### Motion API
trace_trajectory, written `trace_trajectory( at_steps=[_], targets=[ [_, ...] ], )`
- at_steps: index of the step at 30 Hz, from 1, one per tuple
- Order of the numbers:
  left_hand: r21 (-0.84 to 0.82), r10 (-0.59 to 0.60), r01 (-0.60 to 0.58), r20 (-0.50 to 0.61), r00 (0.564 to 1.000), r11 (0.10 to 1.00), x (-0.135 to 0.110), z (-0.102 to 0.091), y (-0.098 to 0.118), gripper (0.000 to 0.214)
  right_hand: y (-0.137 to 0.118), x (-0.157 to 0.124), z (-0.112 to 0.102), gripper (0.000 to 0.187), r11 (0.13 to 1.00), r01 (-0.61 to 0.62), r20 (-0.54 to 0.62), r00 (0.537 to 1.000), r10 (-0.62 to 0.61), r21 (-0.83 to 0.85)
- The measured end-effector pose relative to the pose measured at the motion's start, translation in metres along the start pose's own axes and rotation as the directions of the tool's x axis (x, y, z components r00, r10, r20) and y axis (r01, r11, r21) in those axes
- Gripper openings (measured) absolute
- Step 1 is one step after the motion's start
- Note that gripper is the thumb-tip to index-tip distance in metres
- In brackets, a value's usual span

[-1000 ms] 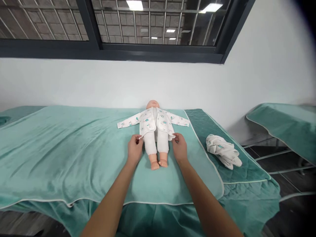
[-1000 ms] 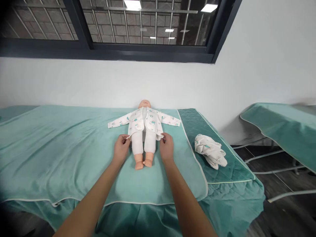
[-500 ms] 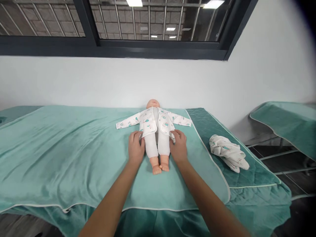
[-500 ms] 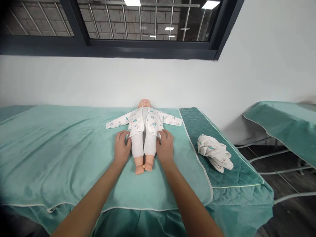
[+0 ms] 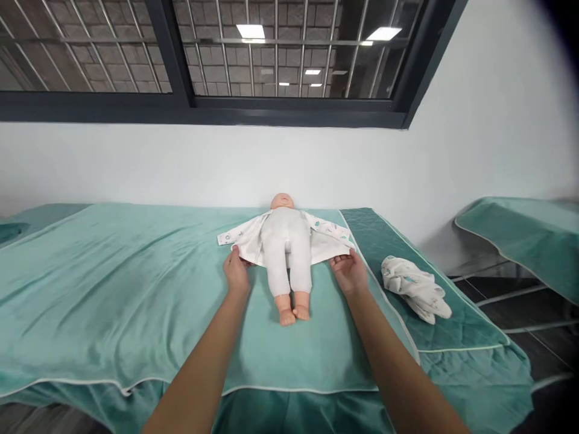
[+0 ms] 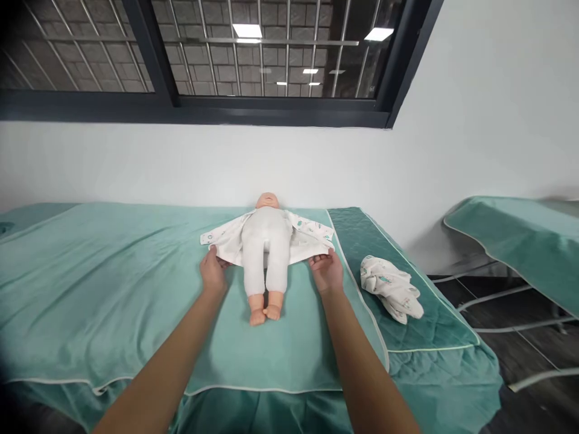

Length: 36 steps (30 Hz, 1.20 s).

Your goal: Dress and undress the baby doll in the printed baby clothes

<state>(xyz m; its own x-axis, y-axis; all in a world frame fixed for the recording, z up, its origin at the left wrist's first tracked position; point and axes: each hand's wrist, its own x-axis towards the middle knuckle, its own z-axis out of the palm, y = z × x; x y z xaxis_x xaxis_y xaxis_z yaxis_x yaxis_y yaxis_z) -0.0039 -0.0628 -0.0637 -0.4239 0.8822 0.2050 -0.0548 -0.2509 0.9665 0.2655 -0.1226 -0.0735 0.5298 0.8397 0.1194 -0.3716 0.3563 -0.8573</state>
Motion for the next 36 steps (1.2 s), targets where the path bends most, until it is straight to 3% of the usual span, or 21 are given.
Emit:
trace_trajectory(
  at_steps=[3, 7, 10, 13, 14, 16, 17, 18, 20, 22, 24, 27, 28, 30, 31, 32, 35, 36],
  targets=[
    [-0.030, -0.035, 0.035, -0.005, 0.999, 0.999, -0.002, -0.001, -0.002, 0.046, -0.003, -0.005, -0.004, 0.012, 0.992, -0.061, -0.007, 0.998, 0.062, 0.107],
    [0.012, -0.005, 0.005, -0.007, 1.000, 1.000, -0.008, -0.002, -0.004, 0.047, 0.000, -0.027, 0.000, 0.017, 0.987, -0.104, 0.001, 0.995, 0.105, 0.124],
    [0.064, 0.061, -0.059, -0.041, 0.997, 0.996, -0.008, -0.005, -0.004, 0.048, -0.007, -0.052, -0.002, 0.023, 0.989, -0.136, 0.059, 0.989, 0.133, 0.054],
    [0.127, 0.117, -0.109, -0.055, 0.992, 0.986, -0.007, -0.007, -0.002, 0.047, -0.029, -0.073, -0.026, 0.028, 0.974, -0.076, 0.189, 0.975, 0.118, -0.216],
    [0.147, 0.129, -0.121, -0.047, 0.991, 0.982, -0.007, -0.007, -0.001, 0.046, -0.039, -0.077, -0.040, 0.030, 0.875, 0.121, 0.298, 0.954, 0.028, -0.468],
    [0.183, 0.143, -0.137, -0.020, 0.990, 0.974, -0.008, -0.007, 0.001, 0.044, -0.061, -0.077, -0.075, 0.039, 0.458, 0.486, 0.508, 0.857, -0.084, -0.744],
    [0.198, 0.147, -0.143, -0.005, 0.989, 0.970, -0.009, -0.006, 0.003, 0.043, -0.072, -0.074, -0.093, 0.042, 0.237, 0.575, 0.565, 0.817, -0.115, -0.783],
    [0.213, 0.149, -0.147, 0.009, 0.989, 0.966, -0.010, -0.006, 0.005, 0.042, -0.083, -0.069, -0.111, 0.045, 0.046, 0.598, 0.589, 0.797, -0.134, -0.800],
    [0.246, 0.151, -0.153, 0.027, 0.988, 0.957, -0.014, -0.005, 0.010, 0.042, -0.102, -0.058, -0.142, 0.051, -0.222, 0.544, 0.578, 0.804, -0.140, -0.809],
    [0.279, 0.148, -0.154, 0.040, 0.988, 0.948, -0.021, -0.007, 0.016, 0.042, -0.118, -0.046, -0.162, 0.049, -0.331, 0.400, 0.456, 0.883, -0.112, -0.855],
    [0.306, 0.135, -0.148, 0.064, 0.989, 0.940, -0.034, -0.016, 0.021, 0.042, -0.131, -0.037, -0.168, 0.043, -0.297, 0.288, 0.308, 0.951, -0.021, -0.910],
    [0.326, 0.086, -0.128, 0.140, 0.986, 0.937, -0.060, -0.038, 0.028, 0.044, -0.152, -0.036, -0.151, 0.030, -0.114, 0.209, 0.205, 0.977, 0.051, -0.971],
    [0.329, 0.057, -0.113, 0.175, 0.983, 0.938, -0.070, -0.046, 0.032, 0.045, -0.159, -0.039, -0.139, 0.028, 0.035, 0.176, 0.178, 0.983, 0.050, -0.984],
    [0.320, -0.034, -0.054, 0.262, 0.964, 0.946, -0.090, -0.059, 0.044, 0.048, -0.171, -0.052, -0.106, 0.031, 0.447, 0.043, 0.130, 0.978, 0.166, -0.893],
    [0.308, -0.083, -0.023, 0.329, 0.941, 0.951, -0.099, -0.062, 0.054, 0.048, -0.175, -0.062, -0.086, 0.032, 0.627, -0.048, 0.148, 0.955, 0.256, -0.778],
    [0.282, -0.123, 0.002, 0.411, 0.903, 0.959, -0.108, -0.064, 0.066, 0.047, -0.178, -0.072, -0.065, 0.032, 0.743, -0.116, 0.187, 0.932, 0.311, -0.659],
    [0.119, -0.075, -0.009, 0.677, 0.732, 0.993, -0.130, -0.059, 0.111, 0.025, -0.179, -0.103, -0.004, 0.029, 0.894, -0.181, 0.372, 0.862, 0.345, -0.409],
    [0.057, -0.021, -0.029, 0.726, 0.687, 0.998, -0.136, -0.057, 0.127, 0.032, -0.179, -0.111, 0.014, 0.026, 0.906, -0.214, 0.389, 0.849, 0.357, -0.365]
  ],
)
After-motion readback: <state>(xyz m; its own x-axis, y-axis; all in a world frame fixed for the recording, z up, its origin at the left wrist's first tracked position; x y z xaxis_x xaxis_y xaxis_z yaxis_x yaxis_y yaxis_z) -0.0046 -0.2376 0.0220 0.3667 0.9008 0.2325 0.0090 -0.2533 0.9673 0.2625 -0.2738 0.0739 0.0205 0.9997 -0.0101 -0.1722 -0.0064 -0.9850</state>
